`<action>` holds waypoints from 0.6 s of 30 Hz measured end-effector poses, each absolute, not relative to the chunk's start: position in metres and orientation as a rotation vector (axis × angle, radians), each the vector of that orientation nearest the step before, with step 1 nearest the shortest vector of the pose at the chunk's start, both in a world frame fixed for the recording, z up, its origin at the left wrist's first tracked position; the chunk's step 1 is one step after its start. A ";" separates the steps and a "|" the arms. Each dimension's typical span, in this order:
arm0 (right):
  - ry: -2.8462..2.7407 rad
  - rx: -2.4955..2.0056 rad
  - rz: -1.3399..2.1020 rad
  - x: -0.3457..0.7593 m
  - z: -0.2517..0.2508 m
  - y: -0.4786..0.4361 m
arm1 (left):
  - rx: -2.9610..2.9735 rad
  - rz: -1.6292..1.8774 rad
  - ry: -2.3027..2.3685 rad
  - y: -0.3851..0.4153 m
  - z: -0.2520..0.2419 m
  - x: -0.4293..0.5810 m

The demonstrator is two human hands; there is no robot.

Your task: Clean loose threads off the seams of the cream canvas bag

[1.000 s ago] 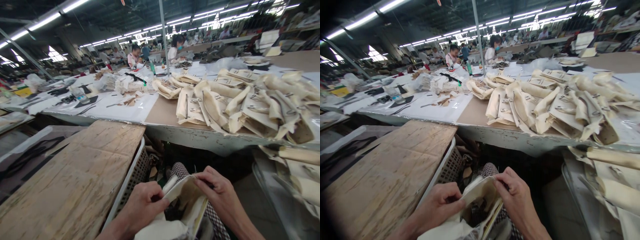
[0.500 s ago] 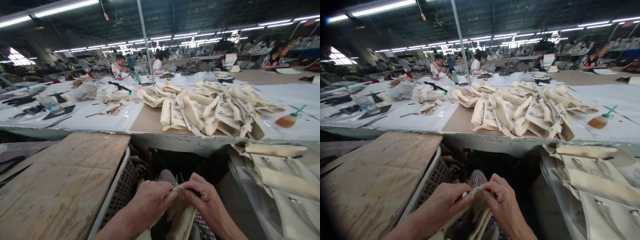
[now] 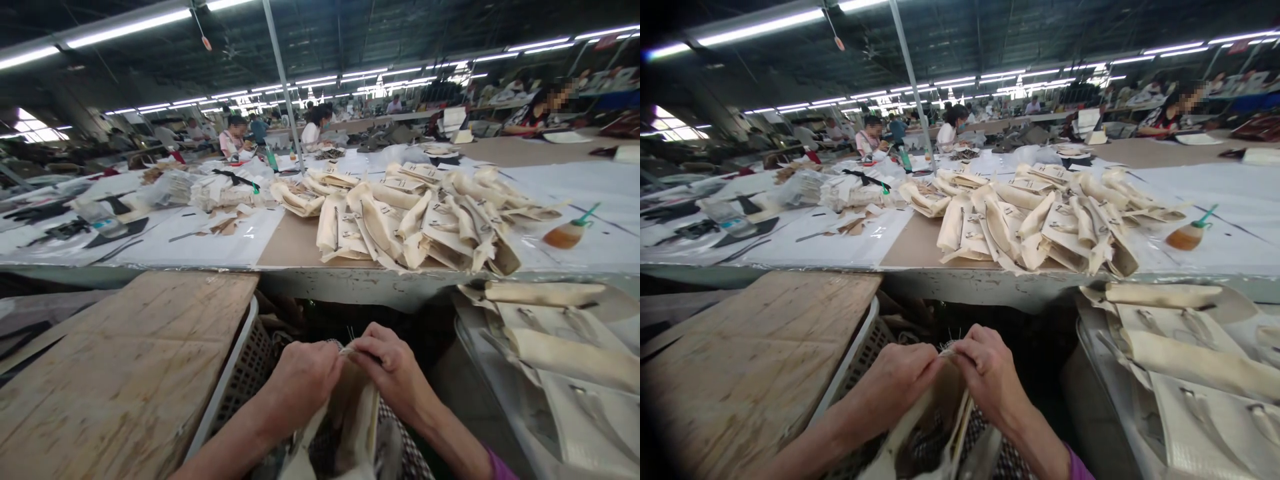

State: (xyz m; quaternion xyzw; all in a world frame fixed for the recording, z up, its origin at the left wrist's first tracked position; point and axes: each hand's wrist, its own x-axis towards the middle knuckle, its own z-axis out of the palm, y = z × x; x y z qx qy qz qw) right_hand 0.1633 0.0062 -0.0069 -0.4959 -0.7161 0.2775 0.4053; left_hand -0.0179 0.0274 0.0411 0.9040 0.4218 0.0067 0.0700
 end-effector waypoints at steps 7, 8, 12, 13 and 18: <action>-1.983 -0.784 0.936 0.168 0.053 0.049 | 2.434 0.504 1.563 -0.004 0.077 -0.021; -2.015 -0.736 0.997 0.166 0.057 0.049 | 2.409 0.526 1.584 -0.013 0.073 -0.023; -2.134 -0.666 1.115 0.153 0.044 0.042 | 2.256 0.500 1.761 -0.038 0.044 -0.033; -2.160 -0.682 1.086 0.149 0.037 0.040 | 2.221 0.506 1.814 -0.037 0.037 -0.034; -2.196 -0.727 1.015 0.134 0.005 0.043 | 2.000 0.620 1.609 -0.005 0.022 -0.044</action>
